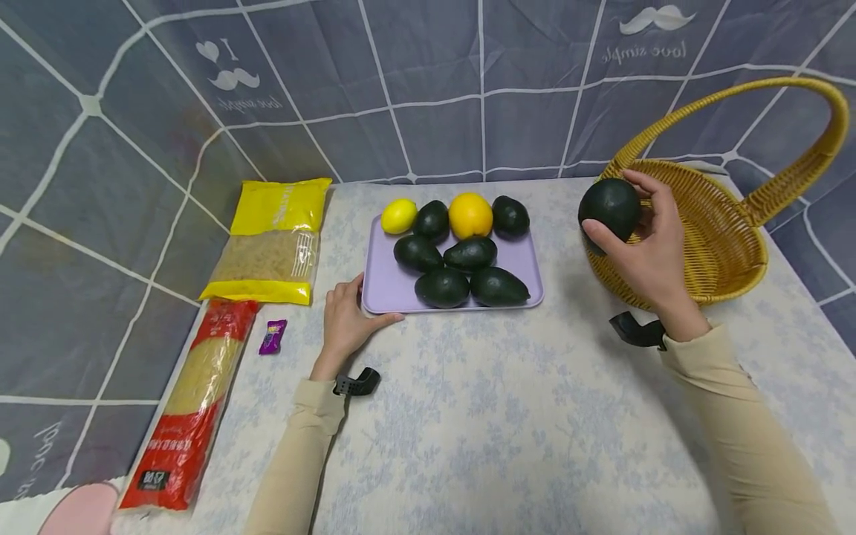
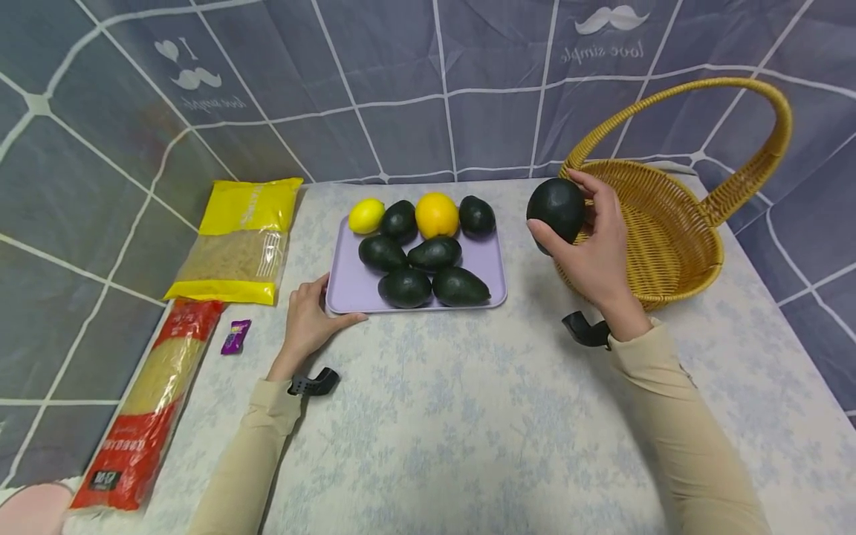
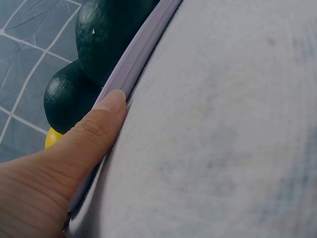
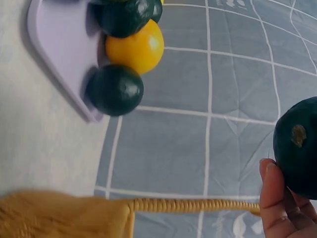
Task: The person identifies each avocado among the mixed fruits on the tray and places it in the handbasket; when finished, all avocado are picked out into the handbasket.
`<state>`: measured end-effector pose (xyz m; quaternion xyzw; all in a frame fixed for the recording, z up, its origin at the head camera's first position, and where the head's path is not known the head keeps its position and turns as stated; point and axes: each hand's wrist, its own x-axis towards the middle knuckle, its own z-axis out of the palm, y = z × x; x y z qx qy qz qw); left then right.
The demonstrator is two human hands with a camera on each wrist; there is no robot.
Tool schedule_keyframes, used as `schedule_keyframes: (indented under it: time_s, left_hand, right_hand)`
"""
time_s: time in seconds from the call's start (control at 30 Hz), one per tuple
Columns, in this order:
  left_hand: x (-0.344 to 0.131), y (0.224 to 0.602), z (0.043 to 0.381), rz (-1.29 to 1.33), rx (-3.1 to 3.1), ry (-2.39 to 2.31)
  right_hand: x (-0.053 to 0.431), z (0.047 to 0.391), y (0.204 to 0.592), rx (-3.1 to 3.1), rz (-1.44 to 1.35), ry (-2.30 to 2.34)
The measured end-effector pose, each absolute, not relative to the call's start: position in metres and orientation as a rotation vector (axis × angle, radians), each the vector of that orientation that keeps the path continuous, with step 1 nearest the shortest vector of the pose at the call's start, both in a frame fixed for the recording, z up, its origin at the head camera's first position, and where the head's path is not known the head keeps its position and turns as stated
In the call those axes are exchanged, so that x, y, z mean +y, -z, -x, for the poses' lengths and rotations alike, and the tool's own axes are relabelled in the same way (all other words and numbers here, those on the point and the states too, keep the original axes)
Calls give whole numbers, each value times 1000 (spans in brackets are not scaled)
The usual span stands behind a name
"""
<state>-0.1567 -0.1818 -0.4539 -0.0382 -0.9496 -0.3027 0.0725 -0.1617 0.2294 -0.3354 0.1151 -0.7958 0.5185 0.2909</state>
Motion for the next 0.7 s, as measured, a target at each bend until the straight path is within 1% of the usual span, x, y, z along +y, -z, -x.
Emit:
schedule_keyframes:
  time_s: [0.17, 0.37, 0.7]
  left_hand:
    - [-181, 455, 156, 117, -2849, 911]
    - [-181, 454, 153, 128, -2841, 918]
    - [-181, 454, 153, 119, -2832, 937]
  right_hand:
    - [240, 156, 328, -2149, -281, -1318]
    - [246, 142, 307, -2182, -212, -1277]
    - [293, 162, 315, -2235, -116, -1233]
